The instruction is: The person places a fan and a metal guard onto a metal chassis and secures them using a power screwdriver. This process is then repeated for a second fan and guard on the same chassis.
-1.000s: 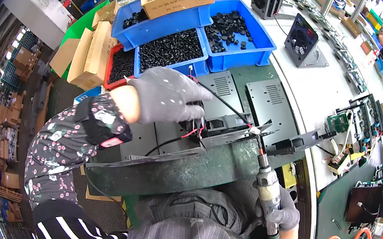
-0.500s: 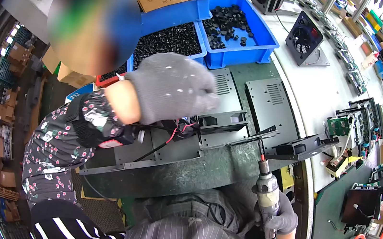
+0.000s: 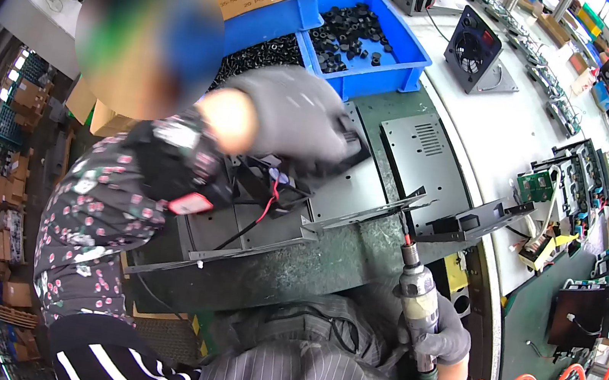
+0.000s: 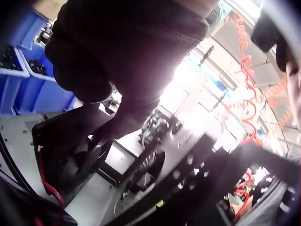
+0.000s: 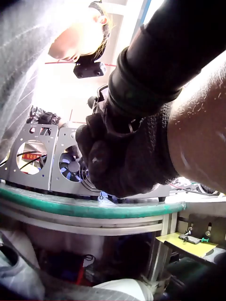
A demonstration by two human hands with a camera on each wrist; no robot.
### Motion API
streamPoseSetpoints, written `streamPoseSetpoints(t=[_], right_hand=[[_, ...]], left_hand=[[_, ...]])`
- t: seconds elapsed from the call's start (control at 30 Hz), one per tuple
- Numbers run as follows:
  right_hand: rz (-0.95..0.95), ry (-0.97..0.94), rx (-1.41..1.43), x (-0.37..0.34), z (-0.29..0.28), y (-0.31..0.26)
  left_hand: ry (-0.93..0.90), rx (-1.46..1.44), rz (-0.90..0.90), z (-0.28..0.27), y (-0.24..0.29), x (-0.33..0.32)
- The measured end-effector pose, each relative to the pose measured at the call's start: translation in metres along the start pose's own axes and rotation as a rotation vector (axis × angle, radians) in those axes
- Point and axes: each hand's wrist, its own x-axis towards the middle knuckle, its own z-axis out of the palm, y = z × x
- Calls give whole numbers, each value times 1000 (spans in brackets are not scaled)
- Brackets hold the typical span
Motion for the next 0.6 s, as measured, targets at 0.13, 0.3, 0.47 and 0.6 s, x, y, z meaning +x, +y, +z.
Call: streamPoseSetpoints(t=[0.13,0.3,0.47,0.6], right_hand=[[-39,-53,-12,2,-7,2],[-35,-60,-57,3,-6,1],[-43,-21,-52,3,-4,3],[-62,-26,-66,2,-3,4]], left_hand=[[243,-689,-17,-32,-65,-29],[621,-1126,138,-62,-96,-67],[503,-1324,325,-97,-123,-83],[481,-895,67,-71,-38,-54]])
